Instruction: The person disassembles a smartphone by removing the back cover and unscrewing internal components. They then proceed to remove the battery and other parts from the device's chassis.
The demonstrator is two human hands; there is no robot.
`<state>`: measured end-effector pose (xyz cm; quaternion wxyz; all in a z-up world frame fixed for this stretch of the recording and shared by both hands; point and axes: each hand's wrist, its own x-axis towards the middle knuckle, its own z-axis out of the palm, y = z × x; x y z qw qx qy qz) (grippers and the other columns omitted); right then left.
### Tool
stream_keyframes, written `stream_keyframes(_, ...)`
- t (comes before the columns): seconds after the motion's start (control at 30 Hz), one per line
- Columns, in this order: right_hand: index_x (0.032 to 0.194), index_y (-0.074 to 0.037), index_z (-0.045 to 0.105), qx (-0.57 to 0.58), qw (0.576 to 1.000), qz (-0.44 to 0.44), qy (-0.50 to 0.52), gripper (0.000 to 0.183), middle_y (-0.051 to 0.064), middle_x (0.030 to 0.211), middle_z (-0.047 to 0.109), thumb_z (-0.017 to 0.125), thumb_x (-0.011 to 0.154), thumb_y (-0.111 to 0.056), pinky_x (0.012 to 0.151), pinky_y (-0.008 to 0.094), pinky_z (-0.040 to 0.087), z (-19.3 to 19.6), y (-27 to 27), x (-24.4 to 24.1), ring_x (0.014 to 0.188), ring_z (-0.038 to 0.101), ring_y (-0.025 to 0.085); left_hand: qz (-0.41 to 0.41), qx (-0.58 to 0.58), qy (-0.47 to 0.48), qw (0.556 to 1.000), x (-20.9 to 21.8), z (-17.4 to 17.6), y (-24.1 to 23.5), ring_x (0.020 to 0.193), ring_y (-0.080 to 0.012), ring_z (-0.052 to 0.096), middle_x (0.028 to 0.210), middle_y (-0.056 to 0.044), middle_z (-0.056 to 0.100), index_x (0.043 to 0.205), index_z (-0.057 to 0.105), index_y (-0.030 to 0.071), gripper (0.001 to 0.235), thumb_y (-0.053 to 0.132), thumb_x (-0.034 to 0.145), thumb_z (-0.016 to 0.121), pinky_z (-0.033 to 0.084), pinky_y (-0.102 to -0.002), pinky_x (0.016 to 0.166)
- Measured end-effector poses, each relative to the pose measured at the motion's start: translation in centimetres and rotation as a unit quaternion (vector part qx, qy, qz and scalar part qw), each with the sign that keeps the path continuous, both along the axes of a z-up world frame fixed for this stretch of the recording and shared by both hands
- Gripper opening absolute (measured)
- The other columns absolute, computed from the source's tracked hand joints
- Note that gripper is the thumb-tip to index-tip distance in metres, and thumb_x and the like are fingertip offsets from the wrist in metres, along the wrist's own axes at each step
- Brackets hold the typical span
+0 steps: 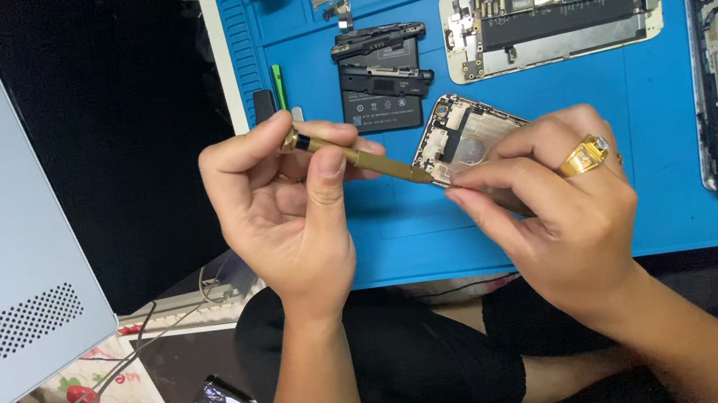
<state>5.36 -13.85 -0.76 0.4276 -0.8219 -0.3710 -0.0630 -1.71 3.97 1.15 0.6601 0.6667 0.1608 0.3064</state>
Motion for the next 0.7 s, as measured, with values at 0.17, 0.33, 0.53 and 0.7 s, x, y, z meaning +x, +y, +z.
stream_keyframes(0.17, 0.092, -0.005, 0.078, 0.004, 1.000, -0.002, -0.002, 0.014, 0.011, 0.093, 0.067, 0.090, 0.098, -0.009, 0.085, 0.044, 0.044, 0.1, 0.0, 0.1, 0.089, 0.058, 0.033, 0.005, 0.013, 0.001, 1.000, -0.1, 0.1, -0.2, 0.084, -0.0336, 0.079, 0.108, -0.024, 0.069, 0.129, 0.048, 0.011, 0.026, 0.007, 0.109, 0.065, 0.070, -0.035, 0.072)
stream_keyframes(0.33, 0.093, -0.006, 0.078, -0.004, 1.000, -0.007, -0.010, 0.013, 0.010, 0.095, 0.068, 0.088, 0.100, -0.011, 0.085, 0.045, 0.042, 0.0, 0.0, 0.2, 0.090, 0.057, 0.033, -0.005, 0.051, -0.034, 0.998, -0.1, -0.1, -0.4, 0.088, -0.0341, 0.078, 0.106, -0.024, 0.066, 0.128, 0.048, 0.008, 0.027, 0.003, 0.108, 0.065, 0.073, -0.038, 0.073)
stream_keyframes(0.53, 0.117, -0.003, 0.078, -0.082, 0.996, 0.003, -0.026, 0.041, 0.011, 0.114, 0.074, 0.087, 0.096, -0.037, 0.094, 0.046, 0.042, 1.1, -1.3, 0.8, 0.102, 0.059, 0.036, 0.011, 0.036, -0.039, 0.999, 0.0, -0.3, -0.5, 0.084, -0.0368, 0.077, 0.105, -0.024, 0.065, 0.125, 0.048, 0.010, 0.027, 0.003, 0.106, 0.066, 0.071, -0.039, 0.069)
stream_keyframes(0.7, 0.151, -0.017, 0.066, -0.396, 0.916, -0.036, -0.045, 0.096, 0.012, 0.132, 0.062, 0.085, 0.071, -0.066, 0.085, 0.051, 0.057, 2.1, -3.5, 1.2, 0.119, 0.056, 0.038, 0.007, 0.043, -0.041, 0.998, -0.2, -0.2, -0.2, 0.081, -0.0374, 0.077, 0.104, -0.025, 0.067, 0.128, 0.047, 0.012, 0.028, 0.002, 0.108, 0.065, 0.070, -0.039, 0.069)
